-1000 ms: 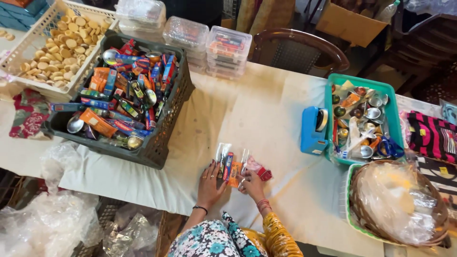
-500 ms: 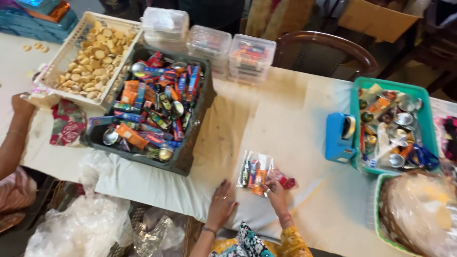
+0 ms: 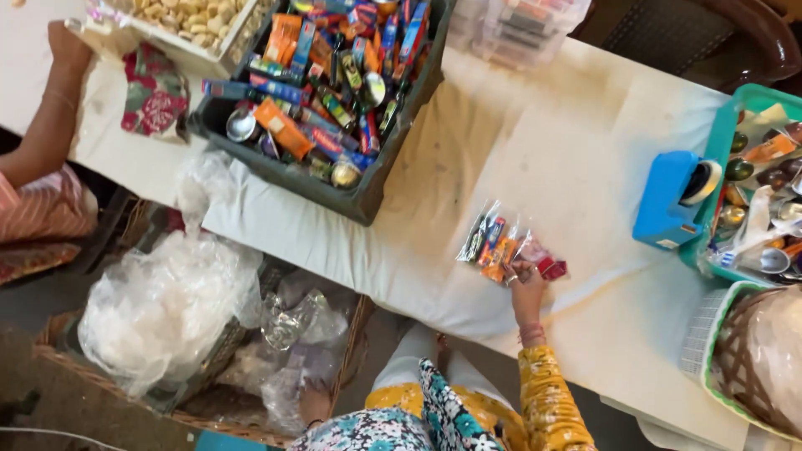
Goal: The person organizes small items on a table. They pick up tubes and small packets from a crate, wipe them with a cloth, and place them into a clear plastic container. The person also handles a plastic bag and a yellow sticky note during the process.
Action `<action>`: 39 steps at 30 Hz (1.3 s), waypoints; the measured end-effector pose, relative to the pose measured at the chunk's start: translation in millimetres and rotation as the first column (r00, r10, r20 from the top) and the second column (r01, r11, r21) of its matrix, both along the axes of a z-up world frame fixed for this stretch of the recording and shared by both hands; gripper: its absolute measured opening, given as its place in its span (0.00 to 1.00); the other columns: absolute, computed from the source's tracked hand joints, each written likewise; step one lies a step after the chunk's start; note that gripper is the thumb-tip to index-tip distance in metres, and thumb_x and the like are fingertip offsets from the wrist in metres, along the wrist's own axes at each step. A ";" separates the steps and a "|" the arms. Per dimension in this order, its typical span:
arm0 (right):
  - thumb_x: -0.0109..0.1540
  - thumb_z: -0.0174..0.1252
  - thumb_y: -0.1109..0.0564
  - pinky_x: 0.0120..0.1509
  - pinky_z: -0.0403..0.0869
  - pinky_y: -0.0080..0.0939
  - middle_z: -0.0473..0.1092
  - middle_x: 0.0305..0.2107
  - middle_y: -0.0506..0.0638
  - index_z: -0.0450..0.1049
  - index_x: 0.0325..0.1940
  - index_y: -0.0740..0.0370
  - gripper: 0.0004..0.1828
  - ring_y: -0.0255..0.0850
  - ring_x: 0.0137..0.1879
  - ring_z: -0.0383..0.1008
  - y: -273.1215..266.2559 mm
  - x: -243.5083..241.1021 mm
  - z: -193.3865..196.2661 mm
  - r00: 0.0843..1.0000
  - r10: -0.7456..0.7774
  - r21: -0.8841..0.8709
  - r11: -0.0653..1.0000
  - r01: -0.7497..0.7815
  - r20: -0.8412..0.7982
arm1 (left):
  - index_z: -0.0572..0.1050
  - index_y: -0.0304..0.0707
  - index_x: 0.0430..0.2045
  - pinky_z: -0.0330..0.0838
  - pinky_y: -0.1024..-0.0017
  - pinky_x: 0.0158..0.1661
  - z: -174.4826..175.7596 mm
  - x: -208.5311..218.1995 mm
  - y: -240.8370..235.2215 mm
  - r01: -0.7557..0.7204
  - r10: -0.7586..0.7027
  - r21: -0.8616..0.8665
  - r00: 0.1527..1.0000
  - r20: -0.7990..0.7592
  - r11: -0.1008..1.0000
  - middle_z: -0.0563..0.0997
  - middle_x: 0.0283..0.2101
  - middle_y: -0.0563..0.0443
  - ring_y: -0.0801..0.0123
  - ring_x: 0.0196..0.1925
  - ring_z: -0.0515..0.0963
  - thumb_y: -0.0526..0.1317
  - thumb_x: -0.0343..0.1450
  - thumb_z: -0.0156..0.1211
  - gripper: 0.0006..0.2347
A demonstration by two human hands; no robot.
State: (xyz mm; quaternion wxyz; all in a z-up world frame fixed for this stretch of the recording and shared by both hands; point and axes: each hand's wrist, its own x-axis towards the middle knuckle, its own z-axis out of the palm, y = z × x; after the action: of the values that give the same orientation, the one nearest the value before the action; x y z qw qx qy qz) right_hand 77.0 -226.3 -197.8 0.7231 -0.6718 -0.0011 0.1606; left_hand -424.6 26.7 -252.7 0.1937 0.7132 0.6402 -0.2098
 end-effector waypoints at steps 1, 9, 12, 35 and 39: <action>0.64 0.62 0.65 0.45 0.71 0.28 0.72 0.37 0.42 0.69 0.45 0.61 0.09 0.28 0.42 0.72 2.5 0.2 3.6 1.000 0.011 -0.001 1.000 -0.011 -0.002 | 0.62 0.39 0.68 0.62 0.48 0.65 -9.2 -6.7 -5.3 -0.011 0.011 -0.001 1.000 -0.002 1.000 0.62 0.71 0.31 0.40 0.69 0.65 0.58 0.73 0.52 0.31; 0.65 0.60 0.67 0.49 0.74 0.29 0.74 0.40 0.47 0.68 0.48 0.65 0.10 0.31 0.45 0.75 1.0 -1.3 6.6 0.996 0.023 -0.004 1.000 -0.023 0.082 | 0.41 0.45 0.74 0.65 0.43 0.59 -9.4 -8.8 9.7 -0.141 0.081 0.330 0.979 0.189 0.934 0.50 0.71 0.22 0.28 0.65 0.65 0.65 0.50 0.75 0.60; 0.66 0.61 0.68 0.49 0.74 0.29 0.73 0.40 0.48 0.68 0.49 0.66 0.10 0.31 0.45 0.74 3.4 -5.2 9.8 0.994 0.032 -0.010 0.999 -0.031 0.107 | 0.33 0.63 0.75 0.77 0.53 0.51 9.3 0.9 25.8 -0.047 0.057 0.162 0.997 -0.058 0.986 0.40 0.77 0.18 0.33 0.66 0.68 0.62 0.48 0.79 0.64; 0.66 0.59 0.67 0.47 0.74 0.28 0.73 0.39 0.48 0.68 0.48 0.66 0.09 0.29 0.42 0.74 8.6 -18.4 10.4 0.977 -0.047 -0.015 0.999 0.051 0.208 | 0.75 0.38 0.55 0.73 0.65 0.46 -54.2 76.4 142.1 -0.391 0.227 -0.141 0.184 0.956 0.909 0.81 0.52 0.49 0.66 0.48 0.79 0.47 0.74 0.58 0.18; 0.66 0.58 0.67 0.46 0.73 0.28 0.73 0.38 0.47 0.67 0.49 0.65 0.09 0.30 0.42 0.74 12.5 -23.0 14.5 0.975 -0.047 -0.030 0.998 0.055 0.215 | 0.79 0.45 0.54 0.76 0.59 0.44 -108.6 36.3 84.3 0.034 -0.157 0.235 0.831 0.533 0.972 0.84 0.38 0.40 0.53 0.38 0.84 0.52 0.64 0.67 0.24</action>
State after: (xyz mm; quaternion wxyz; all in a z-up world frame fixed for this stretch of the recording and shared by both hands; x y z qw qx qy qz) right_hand 54.0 -213.8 -183.3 0.7104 -0.6980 -0.0590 0.0688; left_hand -388.3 111.0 -361.3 0.2795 0.7912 0.5401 0.0641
